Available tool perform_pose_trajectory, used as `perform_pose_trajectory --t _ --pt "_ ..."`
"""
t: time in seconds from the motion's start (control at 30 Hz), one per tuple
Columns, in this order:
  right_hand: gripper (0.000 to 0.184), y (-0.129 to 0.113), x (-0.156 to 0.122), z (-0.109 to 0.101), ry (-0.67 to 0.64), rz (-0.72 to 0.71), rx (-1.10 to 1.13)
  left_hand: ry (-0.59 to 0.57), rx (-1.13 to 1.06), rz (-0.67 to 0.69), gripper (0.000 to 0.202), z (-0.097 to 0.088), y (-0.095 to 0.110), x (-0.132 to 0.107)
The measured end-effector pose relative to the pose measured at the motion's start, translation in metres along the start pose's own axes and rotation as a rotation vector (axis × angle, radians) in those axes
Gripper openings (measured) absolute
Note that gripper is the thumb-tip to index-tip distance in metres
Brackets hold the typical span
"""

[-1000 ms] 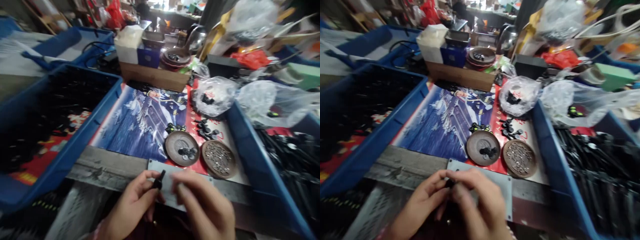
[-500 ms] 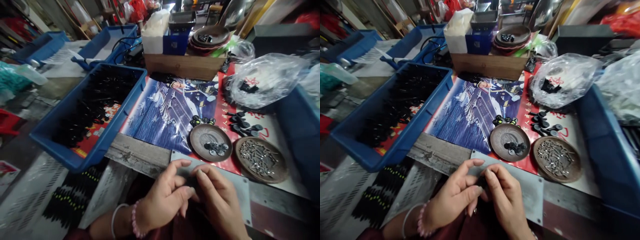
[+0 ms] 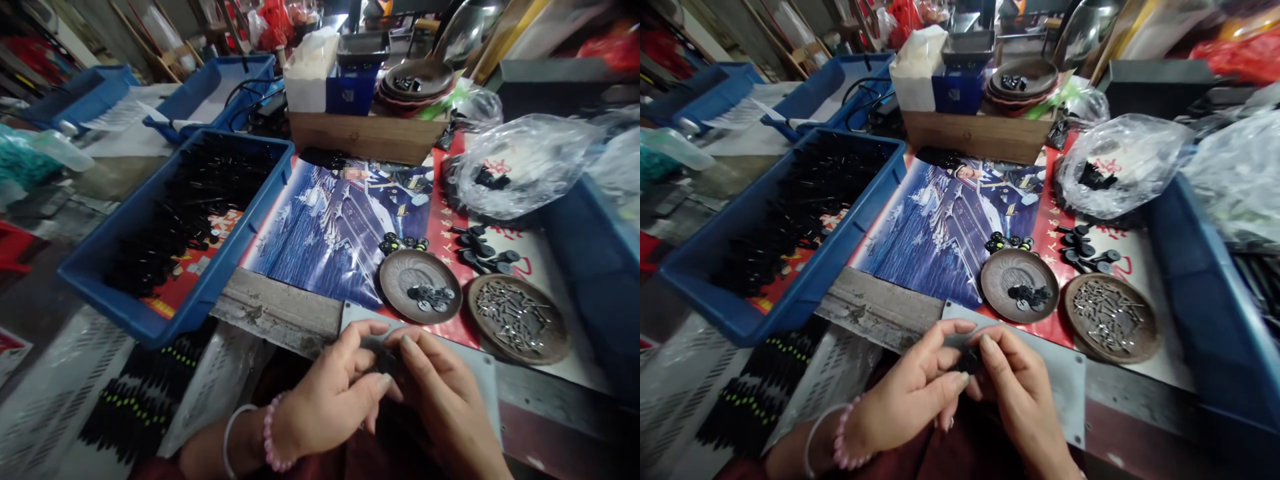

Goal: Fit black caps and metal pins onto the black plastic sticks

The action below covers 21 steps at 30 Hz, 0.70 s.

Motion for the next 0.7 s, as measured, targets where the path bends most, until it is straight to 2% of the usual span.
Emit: perform_pose_trajectory --t 0.07,0.17,0.23,0.27,0.33,0.4,0.47,0.6,0.7 --pt "0.024 -0.017 0.002 -0.020 0.051 -0.187 -0.227 0.013 0.015 -0.002 0.045 -0.002 0.000 0.000" --pt "0.021 -0.054 0.003 -0.074 0.333 -0.518 -0.633 0.038 0.038 -0.010 0.046 -0.006 0.000 0.001" --pt "0.028 -0.073 0.007 -0.106 0.509 -0.647 -0.914 0.047 0.041 -0.017 0.047 -0.008 0.000 0.002" --pt "0.034 -0.078 0.013 -0.117 0.541 -0.674 -1.072 0.050 0.038 -0.029 0.046 -0.009 -0.001 0.002" --pt "0.043 -0.078 0.030 -0.128 0.498 -0.673 -1.356 0.049 0.033 -0.055 0.045 -0.008 -0.004 0.003" --pt "0.039 -0.073 0.045 -0.133 0.401 -0.648 -1.510 0.040 0.034 -0.079 0.043 -0.006 -0.006 0.003" --pt "0.027 -0.070 0.056 -0.134 0.342 -0.618 -1.554 0.033 0.033 -0.081 0.042 -0.005 -0.005 0.002" --pt "0.004 -0.070 0.067 -0.135 0.339 -0.533 -1.600 0.060 0.028 -0.031 0.040 -0.013 0.006 0.003" --pt "0.011 -0.070 0.067 -0.138 0.351 -0.467 -1.612 0.074 0.038 0.014 0.036 -0.020 0.012 0.003"
Point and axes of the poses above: each hand's wrist, its own x-axis towards the middle knuckle, its own z-axis out of the palm, y = z × x, the point moved 9 cm from there along x, towards the middle knuckle, and after that the axes turned 7 degrees about y, right-handed, at the moved point
